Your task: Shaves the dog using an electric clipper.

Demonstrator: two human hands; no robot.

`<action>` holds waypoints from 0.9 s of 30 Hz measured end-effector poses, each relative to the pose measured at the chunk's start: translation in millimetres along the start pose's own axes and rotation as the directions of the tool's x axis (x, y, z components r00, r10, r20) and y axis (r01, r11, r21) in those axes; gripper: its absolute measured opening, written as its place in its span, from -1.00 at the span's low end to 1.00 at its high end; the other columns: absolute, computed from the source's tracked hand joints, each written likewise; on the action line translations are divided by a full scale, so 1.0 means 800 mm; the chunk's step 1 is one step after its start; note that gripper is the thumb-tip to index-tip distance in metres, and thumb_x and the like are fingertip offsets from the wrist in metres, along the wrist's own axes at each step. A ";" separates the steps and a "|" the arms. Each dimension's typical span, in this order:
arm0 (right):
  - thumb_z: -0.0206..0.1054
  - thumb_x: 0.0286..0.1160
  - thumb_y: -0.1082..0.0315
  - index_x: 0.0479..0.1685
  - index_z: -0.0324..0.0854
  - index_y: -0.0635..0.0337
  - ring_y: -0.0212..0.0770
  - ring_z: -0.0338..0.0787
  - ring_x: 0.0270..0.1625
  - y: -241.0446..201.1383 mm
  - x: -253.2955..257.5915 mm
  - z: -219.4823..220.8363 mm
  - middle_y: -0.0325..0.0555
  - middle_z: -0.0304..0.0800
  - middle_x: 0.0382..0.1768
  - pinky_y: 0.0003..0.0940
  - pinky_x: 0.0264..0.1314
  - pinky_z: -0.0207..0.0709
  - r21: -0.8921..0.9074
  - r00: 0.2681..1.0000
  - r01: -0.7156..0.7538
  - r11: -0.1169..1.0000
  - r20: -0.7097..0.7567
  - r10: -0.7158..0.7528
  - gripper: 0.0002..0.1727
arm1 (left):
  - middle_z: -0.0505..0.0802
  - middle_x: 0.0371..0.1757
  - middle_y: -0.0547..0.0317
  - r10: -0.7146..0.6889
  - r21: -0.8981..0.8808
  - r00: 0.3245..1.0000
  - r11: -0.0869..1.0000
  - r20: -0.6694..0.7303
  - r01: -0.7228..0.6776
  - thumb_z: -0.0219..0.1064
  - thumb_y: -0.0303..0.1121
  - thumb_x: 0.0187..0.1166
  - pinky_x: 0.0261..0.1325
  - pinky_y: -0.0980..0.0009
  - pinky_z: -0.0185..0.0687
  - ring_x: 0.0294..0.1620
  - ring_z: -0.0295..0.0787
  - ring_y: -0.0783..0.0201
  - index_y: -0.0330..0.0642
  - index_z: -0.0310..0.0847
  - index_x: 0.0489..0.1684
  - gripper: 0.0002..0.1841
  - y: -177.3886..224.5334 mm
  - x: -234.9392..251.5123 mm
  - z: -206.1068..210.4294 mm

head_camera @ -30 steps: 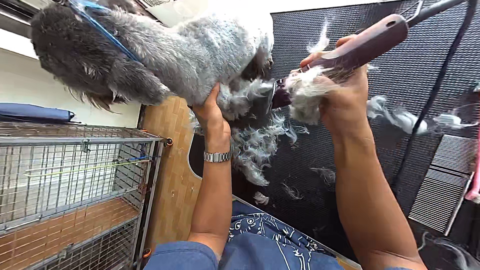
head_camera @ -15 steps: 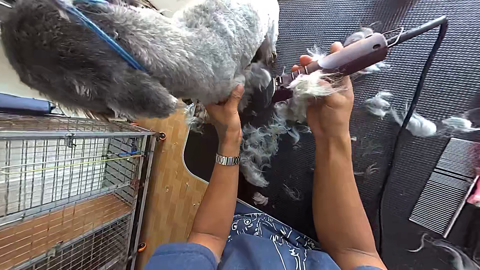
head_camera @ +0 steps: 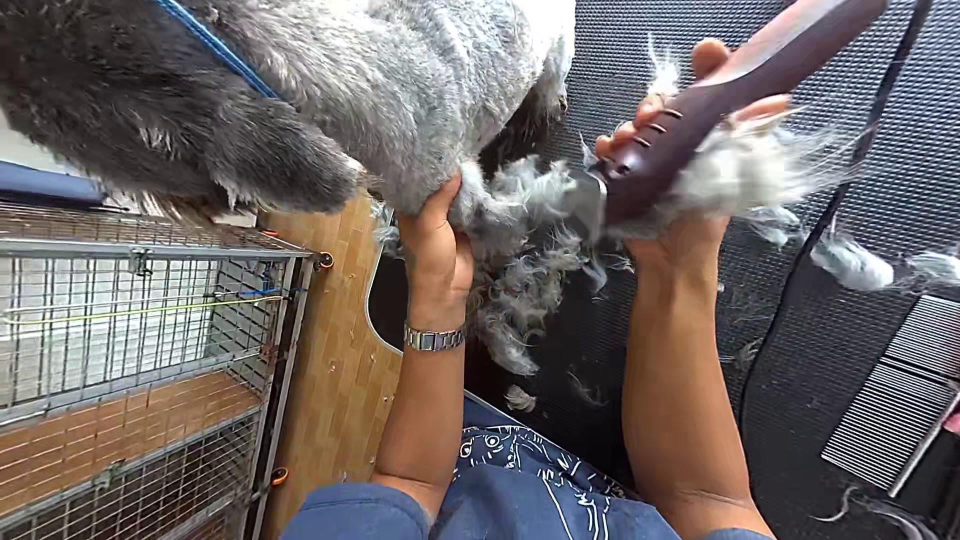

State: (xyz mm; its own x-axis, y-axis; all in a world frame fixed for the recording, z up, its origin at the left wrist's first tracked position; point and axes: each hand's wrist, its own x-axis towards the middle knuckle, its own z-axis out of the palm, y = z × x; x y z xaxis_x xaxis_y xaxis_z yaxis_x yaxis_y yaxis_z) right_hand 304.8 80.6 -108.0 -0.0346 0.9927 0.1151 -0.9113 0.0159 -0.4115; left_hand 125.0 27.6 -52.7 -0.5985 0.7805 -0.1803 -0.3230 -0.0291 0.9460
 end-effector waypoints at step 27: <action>0.16 0.71 0.48 0.50 0.03 0.28 -0.04 0.84 0.17 0.025 0.001 0.026 0.09 0.74 0.08 -0.07 0.31 0.74 -0.386 0.985 0.067 0.920 -0.122 -0.123 -0.51 | 0.77 -0.04 0.04 -0.064 -0.046 0.989 0.996 0.135 0.070 0.28 -0.53 0.64 0.15 0.17 0.79 -0.02 0.80 0.19 -0.20 0.39 0.24 -0.72 -0.012 0.000 -0.016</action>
State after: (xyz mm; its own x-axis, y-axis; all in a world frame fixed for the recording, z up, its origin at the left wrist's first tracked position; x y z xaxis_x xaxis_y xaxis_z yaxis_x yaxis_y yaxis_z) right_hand 277.8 79.1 -97.8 0.1285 0.9902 0.0537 -0.6825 0.1276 -0.7197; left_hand 119.0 20.0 -65.0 -0.4721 0.8581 -0.2020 -0.3979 -0.0029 0.9174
